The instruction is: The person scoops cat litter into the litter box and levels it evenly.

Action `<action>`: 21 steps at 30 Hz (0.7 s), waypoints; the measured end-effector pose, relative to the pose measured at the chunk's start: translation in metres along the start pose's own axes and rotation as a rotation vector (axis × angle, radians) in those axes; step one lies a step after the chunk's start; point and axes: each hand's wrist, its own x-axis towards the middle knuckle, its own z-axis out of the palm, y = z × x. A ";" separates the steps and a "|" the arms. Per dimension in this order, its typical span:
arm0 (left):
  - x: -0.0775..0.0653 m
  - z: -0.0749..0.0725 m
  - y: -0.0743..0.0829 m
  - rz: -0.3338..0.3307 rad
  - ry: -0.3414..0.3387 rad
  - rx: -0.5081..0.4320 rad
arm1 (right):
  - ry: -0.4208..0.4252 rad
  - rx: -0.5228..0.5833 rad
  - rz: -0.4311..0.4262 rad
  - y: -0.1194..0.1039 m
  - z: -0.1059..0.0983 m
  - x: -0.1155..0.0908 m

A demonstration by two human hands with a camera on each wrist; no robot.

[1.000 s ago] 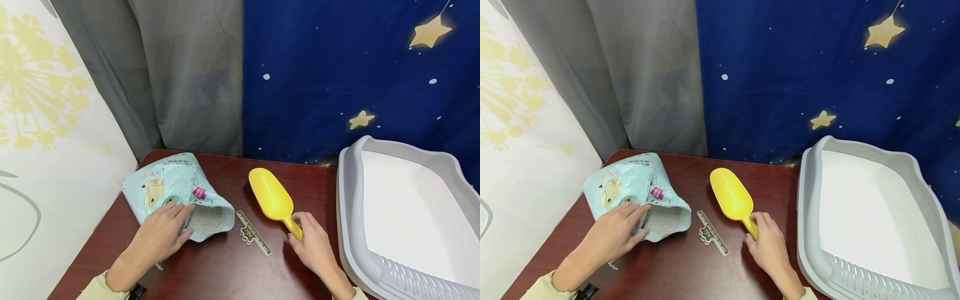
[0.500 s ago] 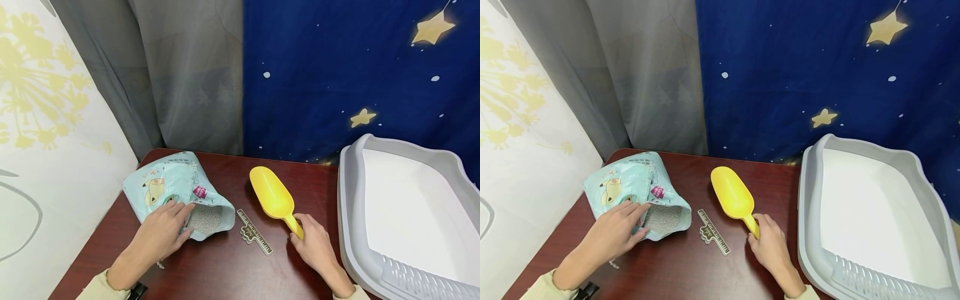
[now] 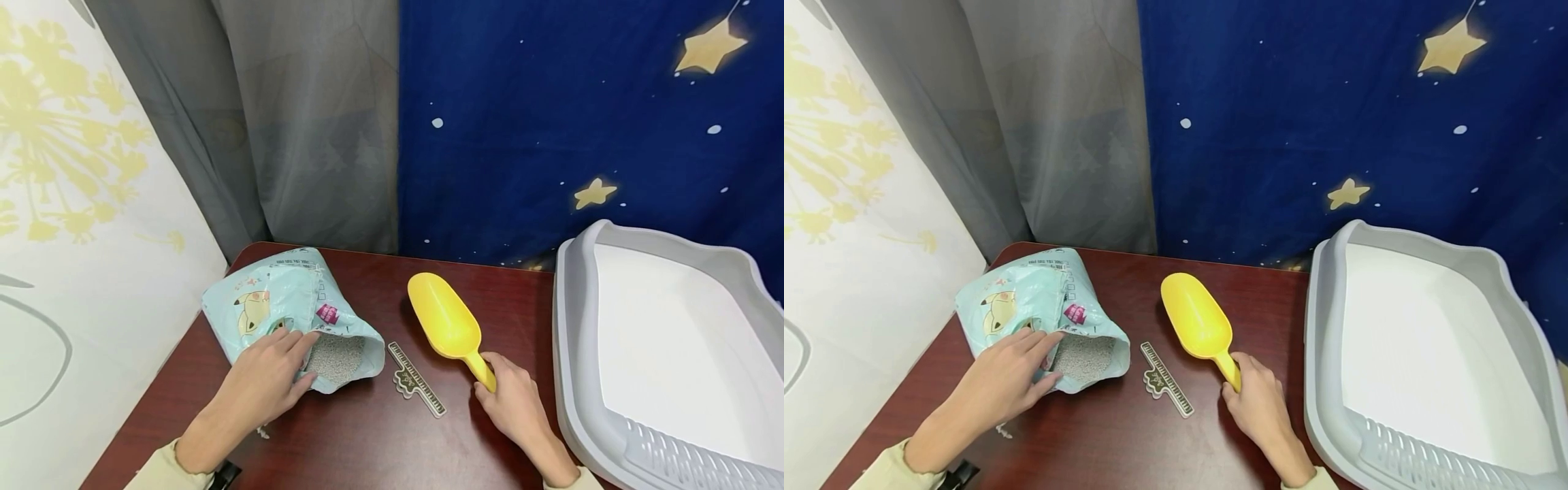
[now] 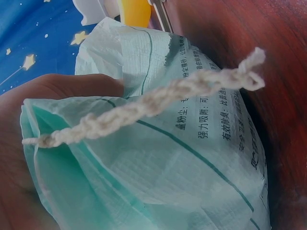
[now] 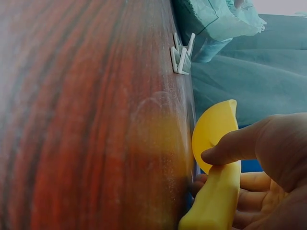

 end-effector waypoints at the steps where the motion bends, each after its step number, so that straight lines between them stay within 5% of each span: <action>1: 0.000 0.000 0.000 0.001 0.001 0.000 | 0.000 0.002 0.002 0.000 0.000 0.000; 21: 0.000 0.000 0.000 0.007 -0.002 0.013 | 0.072 0.030 -0.030 -0.003 0.000 0.002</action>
